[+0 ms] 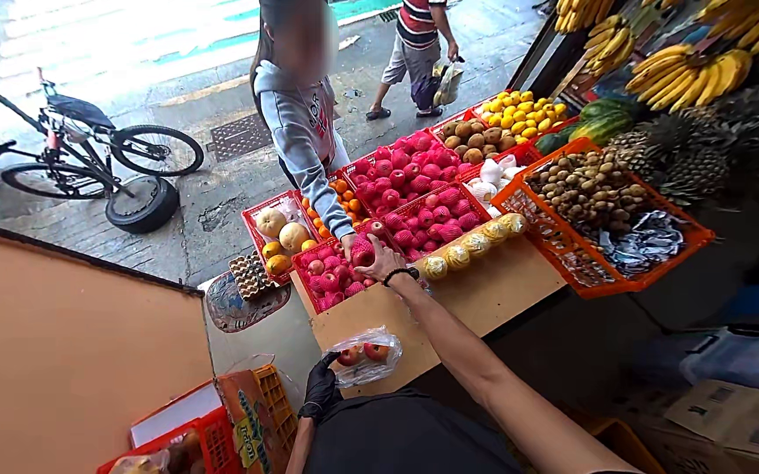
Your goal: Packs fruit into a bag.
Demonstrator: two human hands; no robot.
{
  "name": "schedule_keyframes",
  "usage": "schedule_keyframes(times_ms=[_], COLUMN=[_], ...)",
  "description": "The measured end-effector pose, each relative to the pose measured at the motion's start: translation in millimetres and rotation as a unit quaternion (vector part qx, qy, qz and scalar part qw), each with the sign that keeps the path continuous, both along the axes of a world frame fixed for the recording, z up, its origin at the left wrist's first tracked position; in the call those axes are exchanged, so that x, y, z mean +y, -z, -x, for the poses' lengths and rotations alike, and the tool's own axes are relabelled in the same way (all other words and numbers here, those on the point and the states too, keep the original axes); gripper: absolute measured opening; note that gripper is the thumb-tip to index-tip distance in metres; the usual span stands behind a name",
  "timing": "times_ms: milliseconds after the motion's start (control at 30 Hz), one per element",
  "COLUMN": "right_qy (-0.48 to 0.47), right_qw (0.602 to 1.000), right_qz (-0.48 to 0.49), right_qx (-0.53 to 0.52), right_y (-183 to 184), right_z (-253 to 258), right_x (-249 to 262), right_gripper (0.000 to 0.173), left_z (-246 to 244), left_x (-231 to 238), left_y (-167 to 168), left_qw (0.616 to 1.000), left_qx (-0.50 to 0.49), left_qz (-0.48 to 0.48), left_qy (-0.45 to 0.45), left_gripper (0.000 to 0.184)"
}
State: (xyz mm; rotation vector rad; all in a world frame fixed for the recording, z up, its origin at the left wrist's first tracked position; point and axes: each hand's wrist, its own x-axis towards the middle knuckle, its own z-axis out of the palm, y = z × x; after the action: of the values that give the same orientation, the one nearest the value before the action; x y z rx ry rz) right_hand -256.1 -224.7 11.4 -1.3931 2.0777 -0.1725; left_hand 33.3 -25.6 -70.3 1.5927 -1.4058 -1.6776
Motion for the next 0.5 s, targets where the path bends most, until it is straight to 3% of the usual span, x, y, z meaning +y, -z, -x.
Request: schedule_keyframes(times_ms=[133,267,400,500], right_qy=[-0.031,-0.035,-0.001,-0.010], right_qw=[0.997,0.996,0.998,0.998], right_qz=[-0.042,-0.021,0.012,0.062], right_qx=[0.051,0.078,0.068,-0.019], right_y=[10.1,11.2,-20.0,-45.3], right_z=[-19.2,-28.3,-24.4,-15.8], right_x=[-3.5,11.3,42.3,71.1], right_gripper=[0.109,0.094,0.092,0.093], left_z=[-2.5,-4.7,-5.4,-5.6], left_x=[1.0,-0.3,-2.9,-5.7], left_y=[-1.4,0.1,2.3,1.4], left_qw=[1.000,1.000,1.000,1.000], left_qx=[-0.003,-0.012,-0.005,0.009], left_qz=[-0.013,-0.008,-0.012,-0.014], left_qy=[0.002,0.003,0.008,0.006], left_gripper=[0.046,0.045,0.046,0.047])
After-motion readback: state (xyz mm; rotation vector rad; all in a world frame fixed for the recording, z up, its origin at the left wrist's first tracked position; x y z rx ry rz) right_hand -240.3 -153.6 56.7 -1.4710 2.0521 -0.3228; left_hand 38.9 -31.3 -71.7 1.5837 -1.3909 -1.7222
